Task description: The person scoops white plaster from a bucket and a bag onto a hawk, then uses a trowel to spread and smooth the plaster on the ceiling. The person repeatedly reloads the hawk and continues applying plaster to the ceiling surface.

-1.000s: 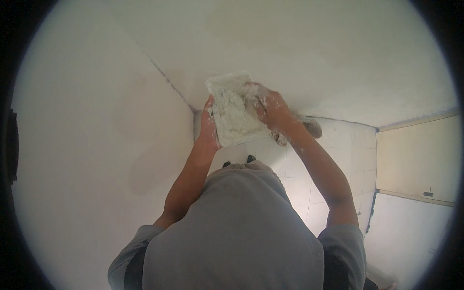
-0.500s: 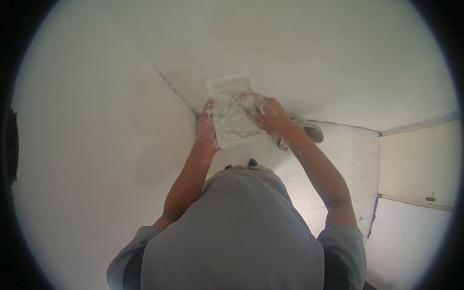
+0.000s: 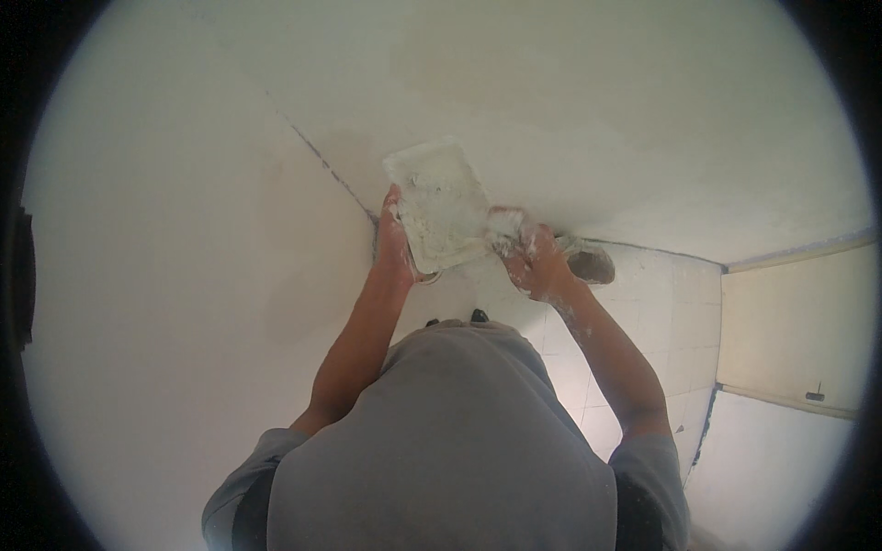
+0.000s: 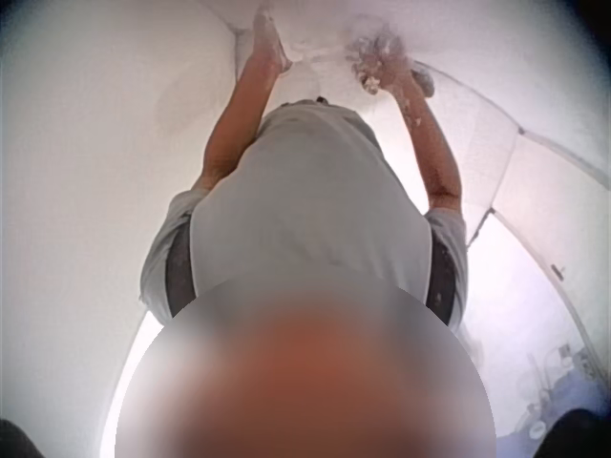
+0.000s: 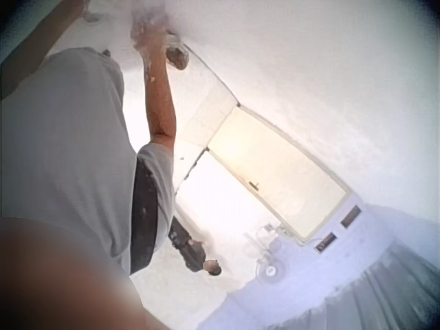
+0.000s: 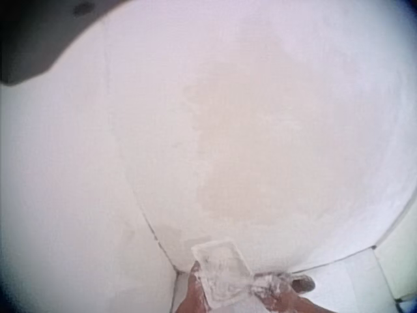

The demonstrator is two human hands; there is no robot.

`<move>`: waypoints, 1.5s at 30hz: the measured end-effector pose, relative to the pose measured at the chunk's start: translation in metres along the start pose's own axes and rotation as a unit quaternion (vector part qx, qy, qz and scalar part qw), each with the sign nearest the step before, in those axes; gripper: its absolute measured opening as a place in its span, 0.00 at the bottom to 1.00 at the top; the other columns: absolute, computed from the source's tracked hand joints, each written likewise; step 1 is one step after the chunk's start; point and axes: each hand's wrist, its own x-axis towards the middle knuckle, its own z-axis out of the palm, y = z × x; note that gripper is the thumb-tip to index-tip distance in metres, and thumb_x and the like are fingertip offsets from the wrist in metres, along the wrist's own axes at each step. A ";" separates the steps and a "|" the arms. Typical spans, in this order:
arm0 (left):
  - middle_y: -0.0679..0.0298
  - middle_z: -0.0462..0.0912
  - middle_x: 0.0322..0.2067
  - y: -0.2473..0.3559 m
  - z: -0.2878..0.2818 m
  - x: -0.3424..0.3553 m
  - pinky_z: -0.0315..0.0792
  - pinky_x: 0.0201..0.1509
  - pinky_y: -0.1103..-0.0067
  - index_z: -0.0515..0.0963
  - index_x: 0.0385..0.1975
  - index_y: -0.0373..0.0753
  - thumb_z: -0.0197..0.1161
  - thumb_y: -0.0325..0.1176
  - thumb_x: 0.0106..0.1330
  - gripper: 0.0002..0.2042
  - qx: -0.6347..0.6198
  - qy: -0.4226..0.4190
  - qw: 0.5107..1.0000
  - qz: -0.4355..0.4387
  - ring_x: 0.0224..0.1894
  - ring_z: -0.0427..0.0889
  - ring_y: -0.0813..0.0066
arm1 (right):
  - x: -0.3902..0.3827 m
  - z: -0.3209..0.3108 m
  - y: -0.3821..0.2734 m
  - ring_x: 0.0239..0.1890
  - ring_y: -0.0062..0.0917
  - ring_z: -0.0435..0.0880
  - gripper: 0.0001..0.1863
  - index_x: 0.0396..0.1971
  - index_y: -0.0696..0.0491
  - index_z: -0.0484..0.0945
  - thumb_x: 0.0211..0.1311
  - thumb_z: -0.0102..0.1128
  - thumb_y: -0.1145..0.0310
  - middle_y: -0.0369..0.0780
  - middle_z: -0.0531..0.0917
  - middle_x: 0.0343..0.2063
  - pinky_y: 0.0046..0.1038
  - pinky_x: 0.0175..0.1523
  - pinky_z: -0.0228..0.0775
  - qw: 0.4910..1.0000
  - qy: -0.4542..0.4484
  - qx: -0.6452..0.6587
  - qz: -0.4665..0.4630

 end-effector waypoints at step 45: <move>0.53 0.59 0.67 -0.023 0.005 0.013 0.60 0.67 0.50 0.52 0.70 0.45 0.30 0.64 0.70 0.36 -0.074 0.050 0.986 0.138 0.66 0.62 0.47 | -0.001 -0.035 -0.007 0.46 0.34 0.81 0.25 0.57 0.65 0.63 0.60 0.56 0.77 0.48 0.77 0.47 0.37 0.51 0.78 0.883 0.274 0.322 0.203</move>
